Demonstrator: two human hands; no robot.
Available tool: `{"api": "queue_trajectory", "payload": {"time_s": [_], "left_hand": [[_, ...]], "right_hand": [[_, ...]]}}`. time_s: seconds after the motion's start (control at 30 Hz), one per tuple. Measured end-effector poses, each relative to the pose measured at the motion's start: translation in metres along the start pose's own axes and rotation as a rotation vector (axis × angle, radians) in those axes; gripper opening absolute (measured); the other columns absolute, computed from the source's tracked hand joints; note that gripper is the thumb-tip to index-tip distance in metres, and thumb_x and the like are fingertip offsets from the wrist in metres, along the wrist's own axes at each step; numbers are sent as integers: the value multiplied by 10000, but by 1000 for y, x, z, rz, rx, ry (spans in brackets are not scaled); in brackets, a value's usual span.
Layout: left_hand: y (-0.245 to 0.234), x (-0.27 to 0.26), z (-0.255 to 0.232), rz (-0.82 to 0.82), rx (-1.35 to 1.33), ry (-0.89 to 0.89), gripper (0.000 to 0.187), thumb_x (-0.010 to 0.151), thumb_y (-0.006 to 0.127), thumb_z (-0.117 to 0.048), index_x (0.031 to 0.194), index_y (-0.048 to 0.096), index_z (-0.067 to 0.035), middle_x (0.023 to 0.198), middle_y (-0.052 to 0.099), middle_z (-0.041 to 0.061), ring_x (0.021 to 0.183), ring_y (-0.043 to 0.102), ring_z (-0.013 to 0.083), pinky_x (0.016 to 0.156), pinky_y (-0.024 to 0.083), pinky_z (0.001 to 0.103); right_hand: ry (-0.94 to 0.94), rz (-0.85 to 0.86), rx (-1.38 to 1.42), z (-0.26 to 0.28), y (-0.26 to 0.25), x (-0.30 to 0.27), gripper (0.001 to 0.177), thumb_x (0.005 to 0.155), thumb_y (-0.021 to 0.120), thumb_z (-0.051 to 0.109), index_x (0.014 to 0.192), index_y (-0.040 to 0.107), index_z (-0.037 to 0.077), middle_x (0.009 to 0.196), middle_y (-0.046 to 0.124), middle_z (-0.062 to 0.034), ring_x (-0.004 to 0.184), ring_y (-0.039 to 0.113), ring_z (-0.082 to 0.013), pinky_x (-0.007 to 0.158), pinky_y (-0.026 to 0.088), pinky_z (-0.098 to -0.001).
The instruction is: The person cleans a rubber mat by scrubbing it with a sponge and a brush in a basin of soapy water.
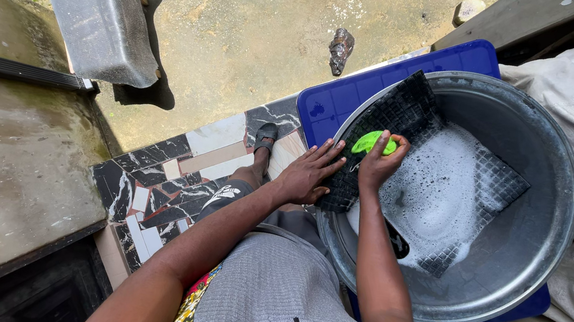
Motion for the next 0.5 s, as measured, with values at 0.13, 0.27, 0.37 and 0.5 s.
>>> {"api": "queue_trajectory", "payload": {"time_s": [0.13,0.27,0.37,0.5], "left_hand": [[3,0,2,-10,-2,-2,993,862,750,-309,1648,179,-102,1742,38,87,1608,26,293,1300,126,497],[5,1,3,3,6,-13,994,865,754,-317,1641,163,-129,1738,35,71,1602,28,285,1294,131,488],[5,2,4,-6,-20,-13,1005,851,769,-311,1637,171,-125,1737,34,70,1601,32,282,1295,137,474],[7,2,6,-20,-44,-18,1043,811,809,-295,1640,199,-129,1734,53,65,1603,56,284,1300,152,465]], "right_hand": [[-218,-171,-96,-5,19,61,325,1167,548,376,1129,493,58,1021,589,-126,853,659,-199,644,555,-335],[-115,-90,-167,-11,35,81,297,1133,491,362,1112,487,66,902,647,-100,721,694,-210,545,542,-374],[-134,-14,-228,-9,39,71,285,1151,428,333,1086,494,63,800,661,-107,675,704,-241,516,520,-415],[-165,50,-306,-4,34,48,328,1164,370,311,1033,541,64,704,667,-124,622,715,-276,505,495,-423]]}}
Point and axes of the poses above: each hand's wrist, its own x-axis towards the middle knuckle, its own y-axis out of the palm, z = x × y, the point moved 3 cm from there along x, towards the middle knuckle
